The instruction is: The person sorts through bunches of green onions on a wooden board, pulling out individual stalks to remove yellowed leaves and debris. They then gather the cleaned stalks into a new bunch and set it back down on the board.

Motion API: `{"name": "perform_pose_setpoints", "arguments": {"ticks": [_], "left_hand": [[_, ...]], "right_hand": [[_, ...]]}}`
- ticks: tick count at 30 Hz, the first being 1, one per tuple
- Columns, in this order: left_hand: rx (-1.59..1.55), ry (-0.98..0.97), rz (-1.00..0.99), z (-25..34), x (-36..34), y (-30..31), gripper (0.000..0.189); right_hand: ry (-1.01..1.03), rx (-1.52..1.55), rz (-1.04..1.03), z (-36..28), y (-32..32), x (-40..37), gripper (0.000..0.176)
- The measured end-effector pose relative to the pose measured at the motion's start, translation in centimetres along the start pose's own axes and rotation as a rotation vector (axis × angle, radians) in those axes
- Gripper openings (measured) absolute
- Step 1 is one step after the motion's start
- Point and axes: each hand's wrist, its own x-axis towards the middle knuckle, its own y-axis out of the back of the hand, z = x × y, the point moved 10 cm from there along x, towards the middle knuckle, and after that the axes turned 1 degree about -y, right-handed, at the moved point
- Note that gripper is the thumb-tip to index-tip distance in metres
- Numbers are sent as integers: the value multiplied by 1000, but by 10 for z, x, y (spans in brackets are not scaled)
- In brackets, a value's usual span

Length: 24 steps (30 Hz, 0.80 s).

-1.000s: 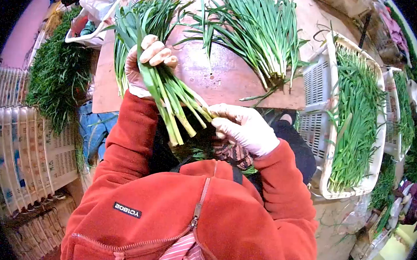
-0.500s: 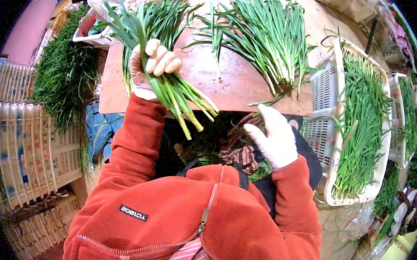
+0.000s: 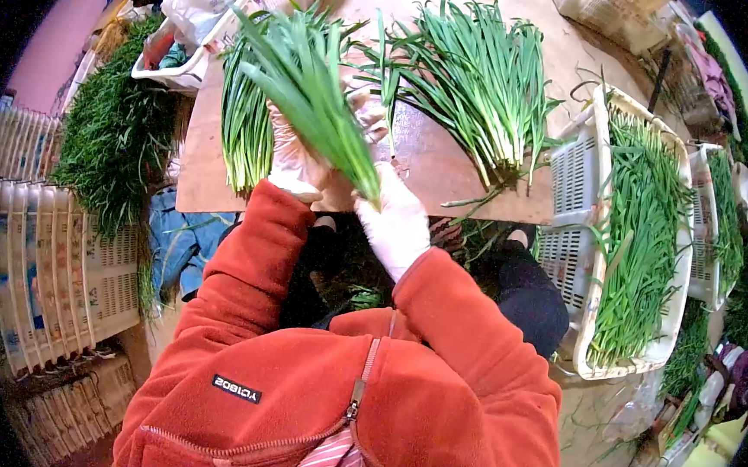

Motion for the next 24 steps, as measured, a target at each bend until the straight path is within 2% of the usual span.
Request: {"name": "perform_pose_setpoints", "arguments": {"ticks": [1,3,4,7,8,9,11,12,13,14,15,17,18,19,20,21,22,23,24], "left_hand": [[-2,24,-66,-3,1,-3,79],[-234,-55,70,-9,3,10,74],[-265,-50,50,-13,3,14,70],[-116,36,187,-28,2,48,62],[133,35,296,-24,-1,59,85],[88,40,352,-25,0,68,60],[58,96,437,-24,-1,79,32],[31,150,526,-26,-9,88,20],[90,19,506,-6,-8,78,16],[111,9,504,6,-8,79,16],[130,-4,503,18,-8,82,16],[154,-47,473,32,-3,83,16],[124,-67,471,34,-2,85,15],[97,-87,466,36,0,86,14],[148,-125,485,43,1,91,12],[107,-150,403,49,6,92,11],[107,-159,421,54,5,90,11],[106,-170,442,59,2,88,11],[106,-178,448,63,-1,86,11]], "right_hand": [[-44,-133,46,-5,9,4,28],[-43,-319,92,2,20,18,29],[-70,-478,107,7,23,24,28],[-50,-636,63,6,10,28,32],[-123,-767,28,5,4,29,36],[-50,-738,17,-1,-2,26,42],[-71,-834,-75,-4,-14,25,46],[-5,-709,-150,-10,-20,24,52],[60,-580,-225,-15,-23,21,58],[176,-388,-338,-23,-27,24,69],[126,-171,-492,-6,-29,32,70],[-186,-292,-448,9,-1,48,73],[-81,-447,-336,25,10,65,76],[-163,-473,-337,49,11,75,77],[-251,-336,-374,58,5,77,78],[-337,-197,-412,66,-4,77,78],[-392,-28,-520,64,-19,72,77],[-437,-14,-610,62,-23,66,65],[-429,7,-591,54,-19,68,59]]}}
